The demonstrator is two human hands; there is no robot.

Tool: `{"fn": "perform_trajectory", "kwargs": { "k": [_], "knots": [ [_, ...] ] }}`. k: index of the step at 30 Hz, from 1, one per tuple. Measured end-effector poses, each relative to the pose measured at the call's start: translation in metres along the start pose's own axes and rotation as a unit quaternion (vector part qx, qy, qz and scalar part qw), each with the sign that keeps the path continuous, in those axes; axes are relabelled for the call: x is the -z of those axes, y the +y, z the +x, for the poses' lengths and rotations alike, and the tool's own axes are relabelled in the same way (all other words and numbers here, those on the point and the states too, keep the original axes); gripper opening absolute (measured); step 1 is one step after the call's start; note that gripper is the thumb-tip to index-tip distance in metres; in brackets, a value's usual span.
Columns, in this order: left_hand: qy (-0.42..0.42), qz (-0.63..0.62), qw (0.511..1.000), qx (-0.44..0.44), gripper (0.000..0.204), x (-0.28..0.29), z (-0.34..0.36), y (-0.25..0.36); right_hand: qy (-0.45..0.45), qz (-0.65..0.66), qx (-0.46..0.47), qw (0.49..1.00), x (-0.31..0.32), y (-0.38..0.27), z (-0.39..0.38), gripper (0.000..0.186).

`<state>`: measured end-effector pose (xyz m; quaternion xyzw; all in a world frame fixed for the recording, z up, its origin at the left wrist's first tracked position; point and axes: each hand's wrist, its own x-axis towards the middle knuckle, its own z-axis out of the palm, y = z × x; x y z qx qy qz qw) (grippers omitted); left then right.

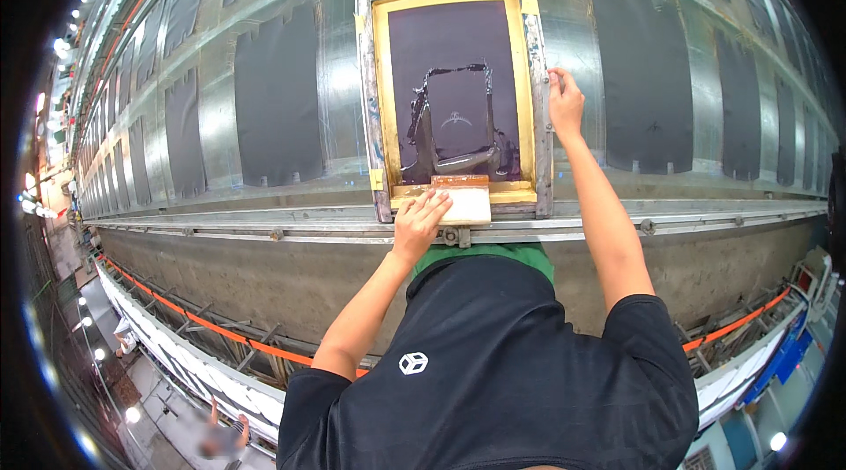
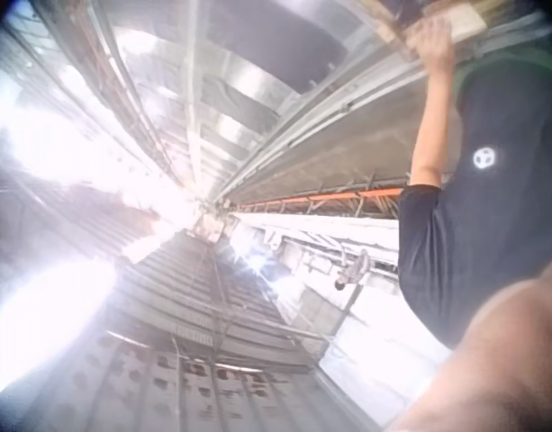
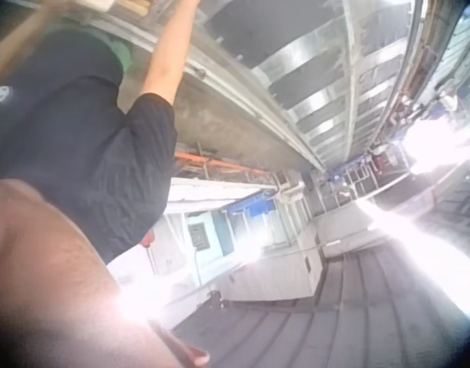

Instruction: The person uses a squeegee to spread dark ink across a screen printing frame. They repeatedly pull the squeegee across the mesh to ensure even coverage of the ink. The person briefly moves the frame to a workbench to add more ink from a bottle before returning to the printing station to continue spreading.

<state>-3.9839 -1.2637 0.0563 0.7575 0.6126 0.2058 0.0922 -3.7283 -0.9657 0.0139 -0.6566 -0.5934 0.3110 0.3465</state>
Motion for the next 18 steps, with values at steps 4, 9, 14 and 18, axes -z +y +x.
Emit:
{"fn": "perform_trajectory", "kwargs": {
  "k": [4,9,14,18],
  "knots": [
    [0.023,0.034,0.999,-0.016,0.037,-0.014,0.042,-0.02,0.005,-0.016,0.119,0.993,0.009,0.024,0.011,0.029],
    [0.055,-0.014,0.997,0.058,0.046,-0.002,0.139,-0.059,-0.132,-0.208,0.311,0.918,0.034,-0.074,-0.018,0.057],
    [0.038,-0.048,0.996,0.06,0.044,0.002,0.189,-0.076,-0.21,-0.226,0.338,0.889,-0.01,-0.096,-0.035,0.048],
    [-0.001,-0.045,0.996,0.073,0.045,0.001,0.148,-0.058,-0.207,-0.165,0.318,0.91,-0.009,-0.079,-0.08,0.041]
  ]
}}
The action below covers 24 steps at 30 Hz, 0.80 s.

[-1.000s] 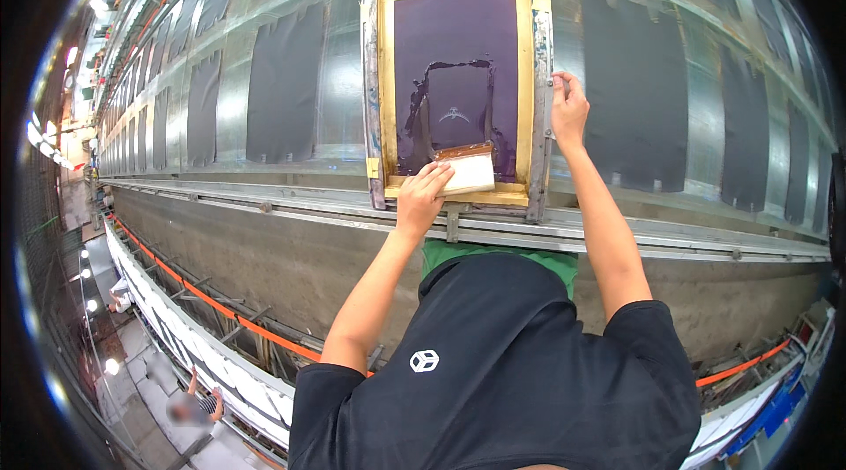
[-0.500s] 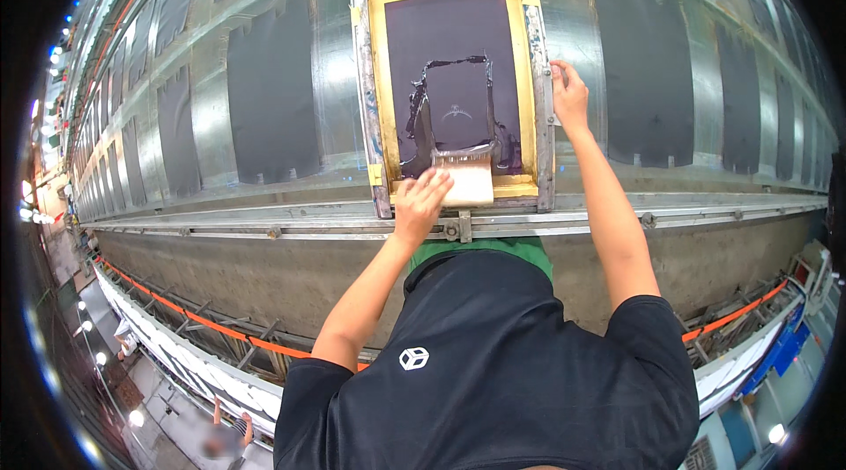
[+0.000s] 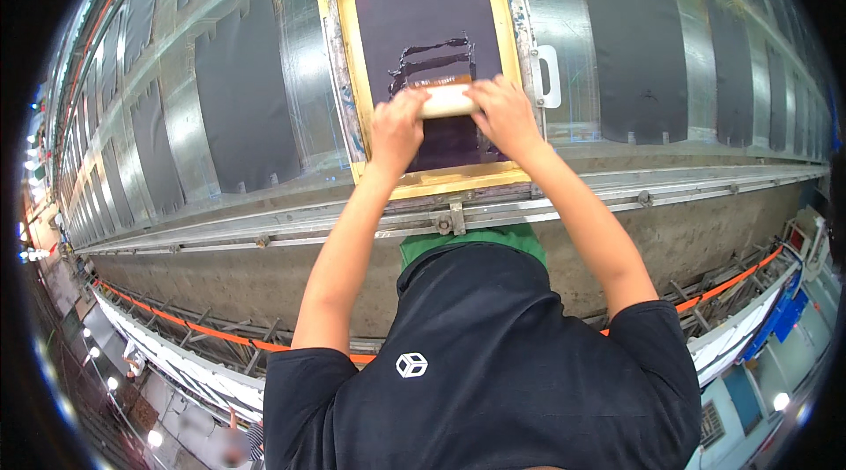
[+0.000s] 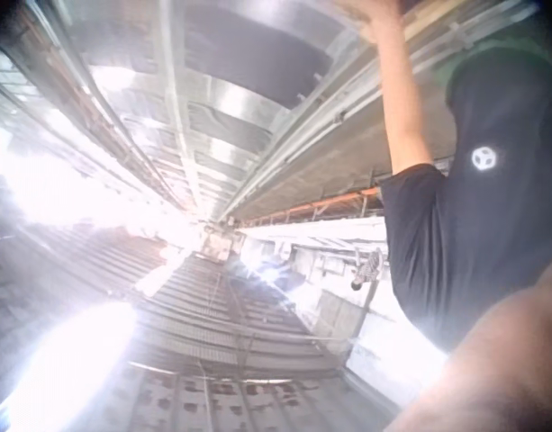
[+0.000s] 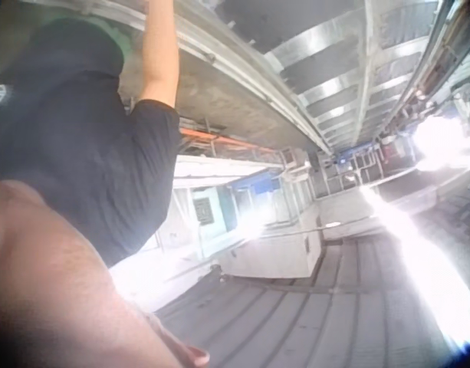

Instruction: The person uses a squeegee to spread dark ink across a screen printing frame. They repeatedly pull the squeegee across the mesh to ensure even coverage of the ink. The person briefly moves the frame to a workbench to add more ink from a bottle before returning to the printing station to continue spreading.

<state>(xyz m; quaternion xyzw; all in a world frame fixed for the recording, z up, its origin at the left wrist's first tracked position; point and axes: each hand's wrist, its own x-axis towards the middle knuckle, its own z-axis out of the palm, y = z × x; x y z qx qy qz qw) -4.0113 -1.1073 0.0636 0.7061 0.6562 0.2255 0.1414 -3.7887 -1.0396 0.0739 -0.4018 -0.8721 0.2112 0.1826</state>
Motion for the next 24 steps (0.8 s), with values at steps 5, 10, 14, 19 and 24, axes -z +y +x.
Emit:
{"fn": "perform_trajectory", "kwargs": {
  "k": [5,10,14,19,24],
  "knots": [
    [0.009,-0.004,1.0,-0.021,0.051,-0.004,-0.062,0.018,-0.026,0.015,-0.022,0.999,0.0,-0.026,-0.055,0.04],
    [0.06,-0.016,0.998,-0.017,0.041,0.003,0.006,0.001,0.039,-0.022,0.004,0.999,0.007,-0.002,0.003,0.041],
    [0.027,-0.046,0.998,0.019,0.039,0.004,0.069,-0.022,0.072,-0.007,0.02,0.997,0.004,0.027,0.061,0.033],
    [-0.027,-0.021,0.999,0.016,0.041,0.001,0.027,-0.011,0.035,0.046,-0.002,0.998,-0.002,0.016,0.021,0.035],
    [-0.023,0.0,0.999,-0.027,0.046,-0.003,-0.059,0.018,0.015,0.045,-0.011,0.999,-0.011,-0.019,-0.066,0.04]
  ]
}}
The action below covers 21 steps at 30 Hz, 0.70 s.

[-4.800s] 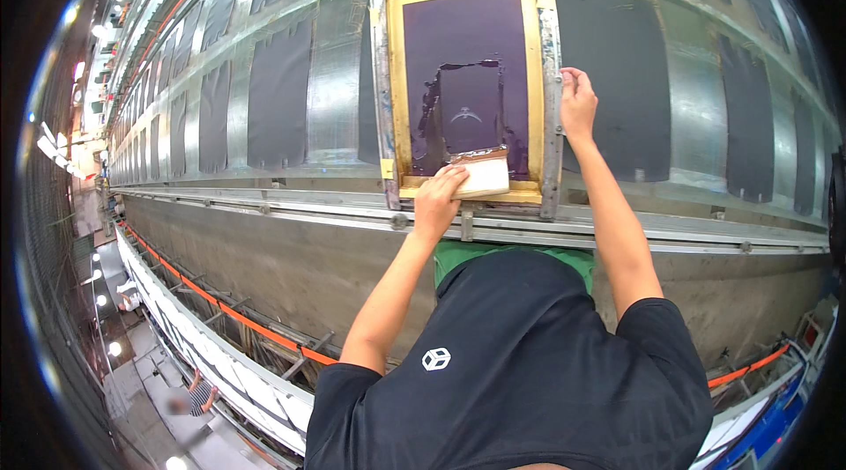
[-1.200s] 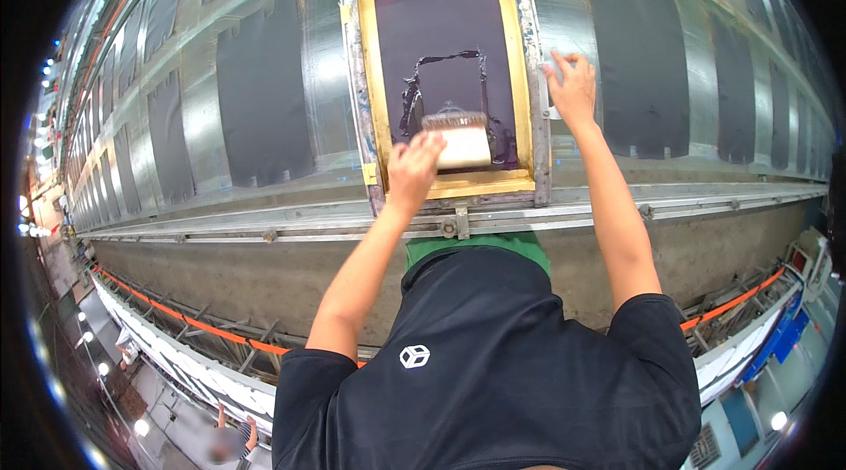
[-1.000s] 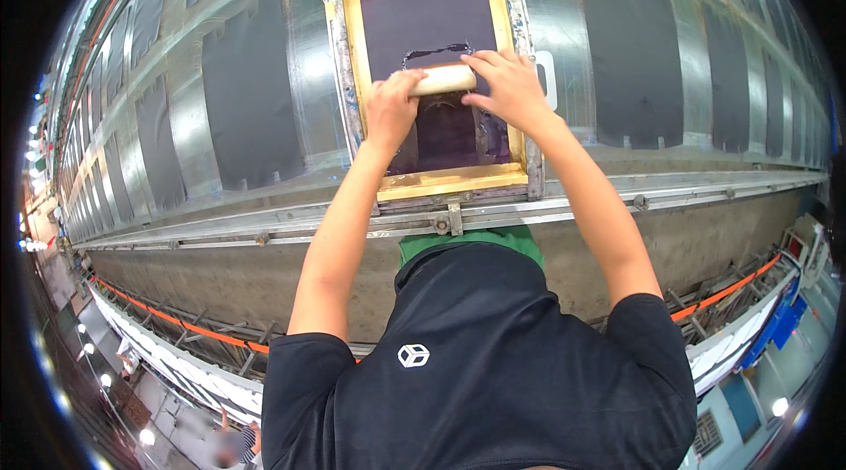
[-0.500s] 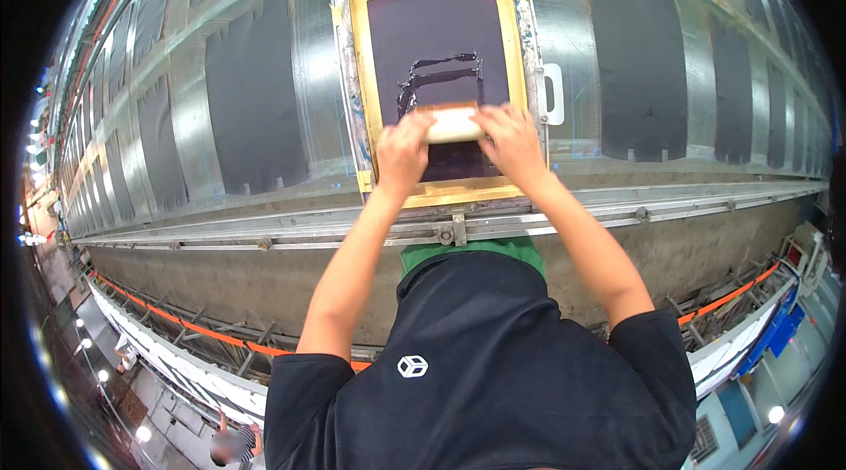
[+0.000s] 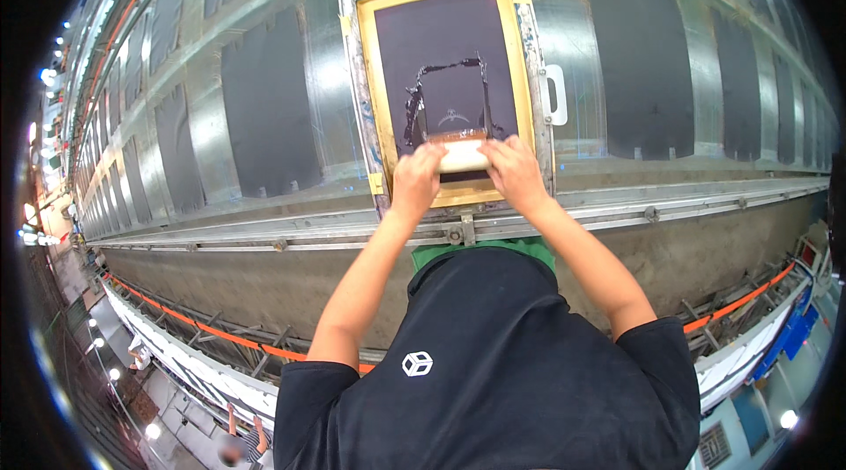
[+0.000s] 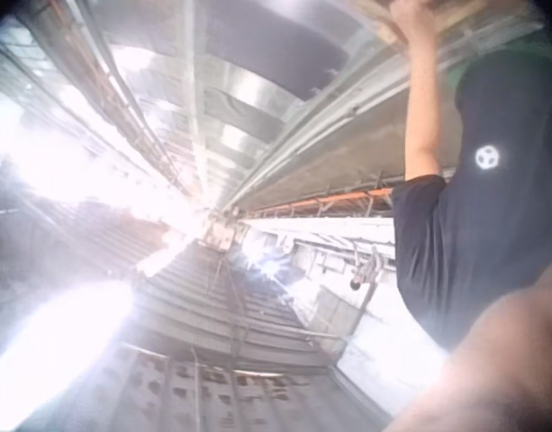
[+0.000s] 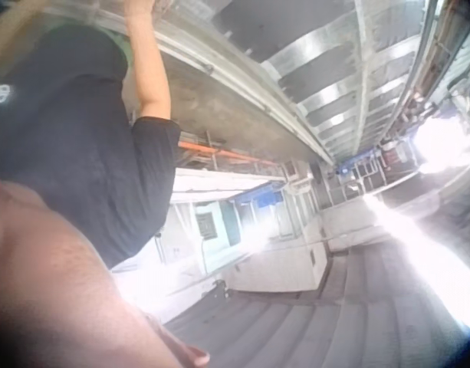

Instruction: The person uses a squeegee to spread dark ink across a screen printing frame. They repeatedly pull the squeegee across the mesh to ensure even coverage of the ink. The person briefly moves the frame to a workbench to add more ink from a bottle before returning to the printing station to continue spreading.

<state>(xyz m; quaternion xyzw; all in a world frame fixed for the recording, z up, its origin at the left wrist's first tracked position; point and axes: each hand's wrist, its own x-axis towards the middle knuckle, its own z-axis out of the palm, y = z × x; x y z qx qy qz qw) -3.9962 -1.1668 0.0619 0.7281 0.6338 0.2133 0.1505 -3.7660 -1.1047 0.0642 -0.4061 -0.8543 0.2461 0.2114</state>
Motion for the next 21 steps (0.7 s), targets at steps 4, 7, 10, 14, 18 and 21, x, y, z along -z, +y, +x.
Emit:
{"fn": "perform_trajectory", "kwargs": {
  "k": [4,7,10,14,18,21],
  "knots": [
    [0.023,-0.033,0.998,0.042,0.047,0.008,0.003,-0.004,0.002,0.211,-0.008,0.977,0.027,0.032,0.019,0.049],
    [0.06,-0.07,0.993,0.074,0.047,0.014,0.056,-0.022,0.201,0.06,-0.18,0.961,0.033,0.113,0.046,0.049],
    [0.056,-0.07,0.992,0.084,0.048,0.013,0.087,-0.037,0.208,0.124,-0.256,0.936,0.023,0.141,0.067,0.038],
    [0.113,-0.024,0.993,-0.001,0.043,-0.003,0.07,-0.031,0.173,0.186,-0.304,0.918,0.021,0.146,0.083,0.028],
    [0.145,0.024,0.988,-0.041,0.042,-0.022,0.005,-0.015,0.221,0.16,-0.288,0.918,0.033,0.118,0.1,0.021],
    [0.129,0.026,0.99,-0.05,0.041,-0.013,-0.047,-0.008,0.232,0.137,-0.284,0.92,0.043,0.092,0.115,0.018]
  ]
}}
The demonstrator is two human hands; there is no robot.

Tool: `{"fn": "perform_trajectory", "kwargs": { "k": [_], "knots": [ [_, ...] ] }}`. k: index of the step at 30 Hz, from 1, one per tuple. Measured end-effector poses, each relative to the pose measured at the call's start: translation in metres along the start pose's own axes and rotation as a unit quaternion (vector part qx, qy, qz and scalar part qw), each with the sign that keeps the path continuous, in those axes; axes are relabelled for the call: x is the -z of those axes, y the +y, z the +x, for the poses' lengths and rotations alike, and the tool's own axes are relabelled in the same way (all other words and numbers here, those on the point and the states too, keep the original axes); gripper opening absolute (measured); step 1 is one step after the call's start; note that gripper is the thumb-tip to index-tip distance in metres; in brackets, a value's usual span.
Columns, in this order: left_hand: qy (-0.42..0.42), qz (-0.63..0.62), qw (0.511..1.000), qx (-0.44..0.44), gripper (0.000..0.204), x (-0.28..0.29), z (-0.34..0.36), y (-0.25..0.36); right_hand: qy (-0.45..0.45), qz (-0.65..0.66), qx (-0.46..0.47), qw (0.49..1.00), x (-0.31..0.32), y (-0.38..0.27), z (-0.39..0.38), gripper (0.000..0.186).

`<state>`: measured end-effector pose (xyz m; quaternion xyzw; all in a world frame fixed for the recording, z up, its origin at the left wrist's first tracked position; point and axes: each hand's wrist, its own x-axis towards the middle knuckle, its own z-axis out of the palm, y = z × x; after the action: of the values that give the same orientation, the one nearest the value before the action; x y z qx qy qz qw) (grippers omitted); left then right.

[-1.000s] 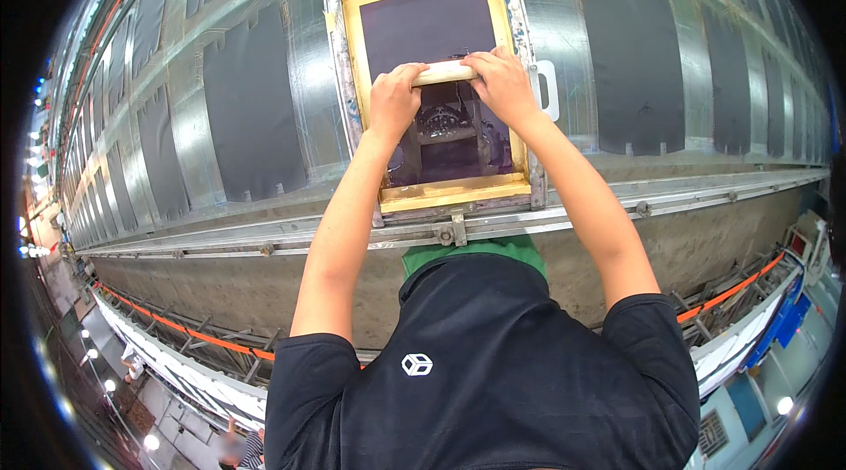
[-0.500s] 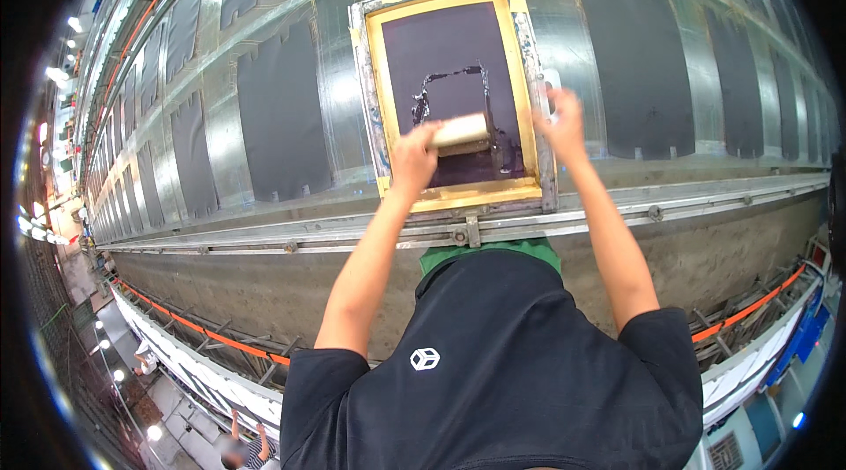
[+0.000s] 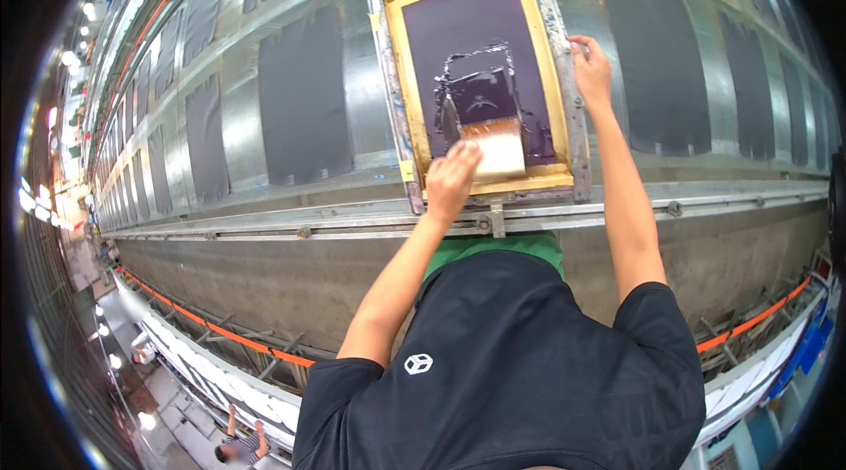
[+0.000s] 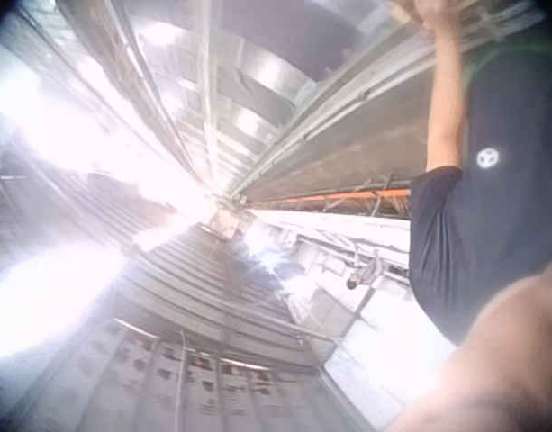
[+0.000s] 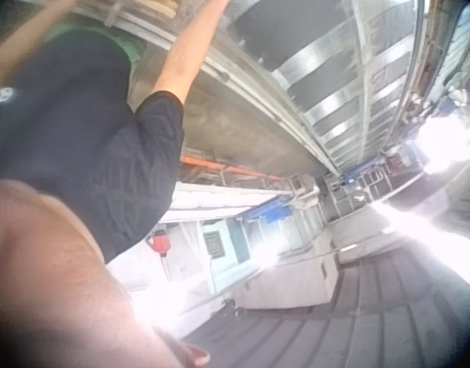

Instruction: The person uses a squeegee to spread dark ink across a screen printing frame. They repeatedly pull the squeegee across the mesh to ensure even coverage of the ink. The person briefly moves the frame to a workbench to add more ink from a bottle before returning to the printing station to continue spreading.

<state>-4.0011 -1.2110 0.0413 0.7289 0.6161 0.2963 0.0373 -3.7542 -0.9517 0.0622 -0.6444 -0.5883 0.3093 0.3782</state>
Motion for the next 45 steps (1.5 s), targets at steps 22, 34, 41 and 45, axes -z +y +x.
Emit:
{"fn": "perform_trajectory", "kwargs": {
  "k": [22,34,41,45],
  "knots": [
    [-0.073,-0.021,0.995,0.071,0.056,0.228,-0.137,-0.266,-0.018,0.034,-0.018,0.999,-0.302,-0.157,-0.175,0.018],
    [-0.044,0.047,0.997,0.047,0.035,0.213,-0.114,-0.294,-0.039,-0.265,0.224,0.937,-0.282,-0.15,-0.18,0.044],
    [-0.039,-0.022,0.994,0.098,0.042,0.213,0.016,-0.346,-0.243,-0.214,0.367,0.872,-0.315,-0.253,-0.184,0.053],
    [-0.08,-0.022,0.991,0.1,0.039,0.206,0.012,-0.345,-0.218,-0.223,0.353,0.882,-0.333,-0.227,-0.195,0.041]
  ]
}}
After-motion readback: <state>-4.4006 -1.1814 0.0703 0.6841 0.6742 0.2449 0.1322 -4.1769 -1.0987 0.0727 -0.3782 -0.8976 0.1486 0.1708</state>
